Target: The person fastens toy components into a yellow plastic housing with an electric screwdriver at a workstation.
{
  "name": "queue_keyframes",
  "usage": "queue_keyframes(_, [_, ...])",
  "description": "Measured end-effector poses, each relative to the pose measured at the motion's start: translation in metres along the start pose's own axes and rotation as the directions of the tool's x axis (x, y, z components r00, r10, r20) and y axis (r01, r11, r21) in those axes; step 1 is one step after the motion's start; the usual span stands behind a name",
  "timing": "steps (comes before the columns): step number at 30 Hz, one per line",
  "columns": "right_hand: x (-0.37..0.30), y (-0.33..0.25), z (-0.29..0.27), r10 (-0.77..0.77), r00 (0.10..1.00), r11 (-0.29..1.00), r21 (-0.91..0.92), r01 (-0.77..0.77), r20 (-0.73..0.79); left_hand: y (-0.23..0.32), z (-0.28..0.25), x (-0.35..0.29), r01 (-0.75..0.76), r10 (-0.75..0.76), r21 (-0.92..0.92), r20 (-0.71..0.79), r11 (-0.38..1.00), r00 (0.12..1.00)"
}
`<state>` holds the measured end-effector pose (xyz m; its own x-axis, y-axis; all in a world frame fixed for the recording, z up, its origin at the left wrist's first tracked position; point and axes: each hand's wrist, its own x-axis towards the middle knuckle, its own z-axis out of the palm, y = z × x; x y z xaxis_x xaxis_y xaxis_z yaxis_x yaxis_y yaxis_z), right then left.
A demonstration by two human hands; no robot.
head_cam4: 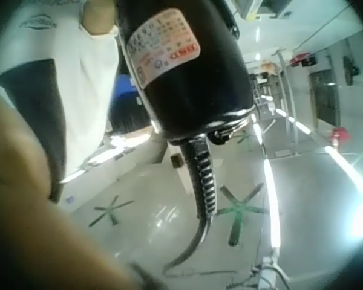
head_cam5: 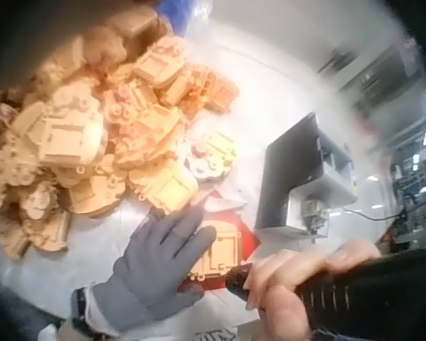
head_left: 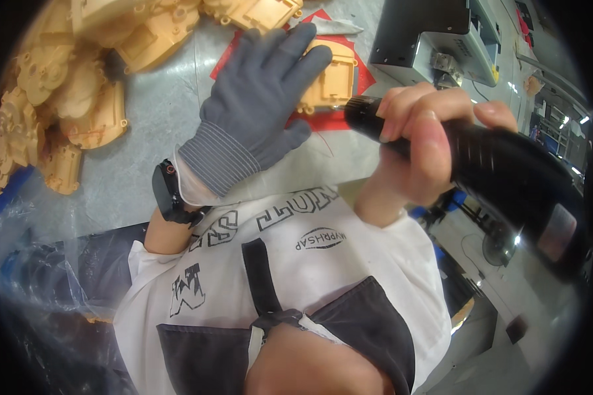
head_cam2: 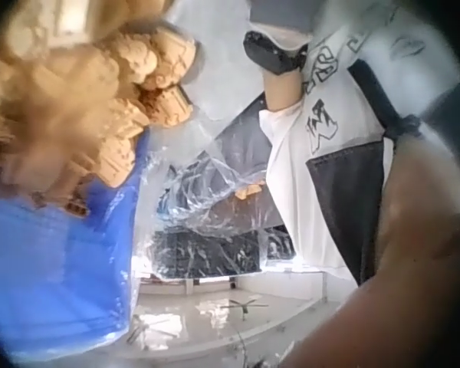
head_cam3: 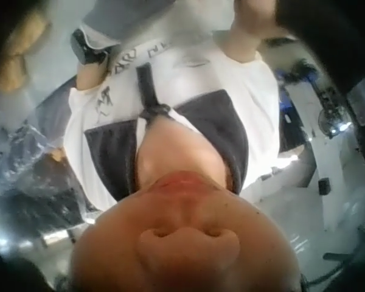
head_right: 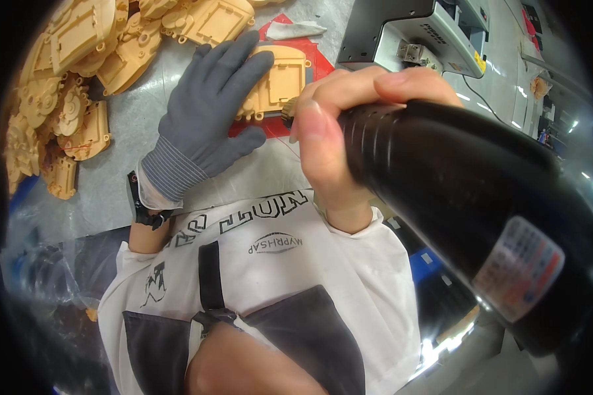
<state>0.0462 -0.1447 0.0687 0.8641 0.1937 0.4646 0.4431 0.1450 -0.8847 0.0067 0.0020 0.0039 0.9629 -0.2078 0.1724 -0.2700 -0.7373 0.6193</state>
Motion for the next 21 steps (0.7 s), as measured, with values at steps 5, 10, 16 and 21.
queue_keyframes(5, [0.001, 0.002, -0.005, -0.024, 0.992, 1.0, 0.022, 0.022, 0.123, -0.004, -0.003, -0.002, 0.008, -0.014, -0.187, -0.029, 0.982, 0.999])
queue_keyframes(10, [-0.001, -0.007, -0.026, 0.086, 0.952, 0.962, -0.273, -0.003, 0.293, -0.01, -0.015, 0.002, -0.051, 0.073, -0.268, 0.075, 0.962, 0.994])
queue_keyframes(16, [0.007, -0.019, -0.077, -0.174, 0.944, 0.971, 0.114, 0.212, -0.281, -0.005, -0.009, 0.0, -0.046, 0.058, -0.227, 0.044, 0.973, 0.997])
queue_keyframes(21, [0.051, -0.008, -0.108, -0.303, 0.824, 0.953, -0.128, 0.276, -0.479, -0.009, -0.009, -0.002, -0.041, 0.06, -0.282, 0.058, 0.959, 0.997])
